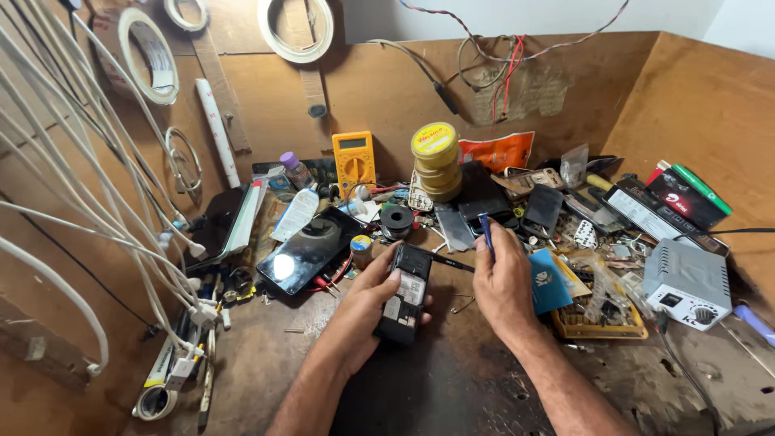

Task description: The person uses a screwdriver to manipulate the internal components of a mobile phone on a cluttered workbench.

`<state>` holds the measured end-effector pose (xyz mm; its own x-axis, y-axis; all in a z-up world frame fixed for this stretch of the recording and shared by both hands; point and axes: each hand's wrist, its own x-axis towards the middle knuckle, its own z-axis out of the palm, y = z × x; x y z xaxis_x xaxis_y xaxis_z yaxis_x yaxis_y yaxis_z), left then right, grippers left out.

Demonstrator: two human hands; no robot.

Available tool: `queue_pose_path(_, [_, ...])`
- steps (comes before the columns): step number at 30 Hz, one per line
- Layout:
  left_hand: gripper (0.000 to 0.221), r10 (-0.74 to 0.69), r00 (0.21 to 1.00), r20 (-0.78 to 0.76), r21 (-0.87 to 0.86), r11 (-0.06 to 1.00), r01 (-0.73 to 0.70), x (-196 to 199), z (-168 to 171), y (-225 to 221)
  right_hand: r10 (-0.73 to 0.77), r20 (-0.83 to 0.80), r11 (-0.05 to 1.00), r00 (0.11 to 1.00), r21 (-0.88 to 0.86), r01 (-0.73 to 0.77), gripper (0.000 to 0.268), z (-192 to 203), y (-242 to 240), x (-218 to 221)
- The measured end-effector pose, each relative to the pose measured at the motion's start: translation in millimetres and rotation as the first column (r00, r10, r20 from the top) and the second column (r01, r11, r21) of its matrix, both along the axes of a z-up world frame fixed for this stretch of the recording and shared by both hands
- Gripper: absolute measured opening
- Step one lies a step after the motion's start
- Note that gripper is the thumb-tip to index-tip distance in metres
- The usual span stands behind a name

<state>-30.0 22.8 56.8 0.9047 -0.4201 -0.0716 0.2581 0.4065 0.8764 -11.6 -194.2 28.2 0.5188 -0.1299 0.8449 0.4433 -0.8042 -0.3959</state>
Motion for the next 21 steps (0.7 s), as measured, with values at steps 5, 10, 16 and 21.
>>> queue_pose_path(5, [0.053, -0.021, 0.998, -0.054, -0.072, 0.997, 0.017, 1, -1, 6, 0.252, -0.199, 0.918, 0.947, 0.358, -0.169, 0.023, 13, 12, -9])
queue_pose_path(10, [0.050, 0.079, 0.994, -0.080, -0.051, 0.995, -0.083, 5, -7, 3, 0.189, -0.275, 0.921, 0.943, 0.383, -0.073, 0.021, 20, 13, -15])
queue_pose_path(16, [0.044, 0.215, 0.975, -0.059, -0.056, 0.974, -0.218, 3, -14, 8, 0.450, -0.028, 0.659, 0.892, 0.685, -0.311, 0.023, 17, -3, -8])
queue_pose_path(21, [0.039, 0.243, 0.961, -0.130, -0.087, 0.963, -0.255, 2, -15, 18, 0.439, -0.064, 0.605, 0.896, 0.758, -0.242, 0.030, 12, -14, -4])
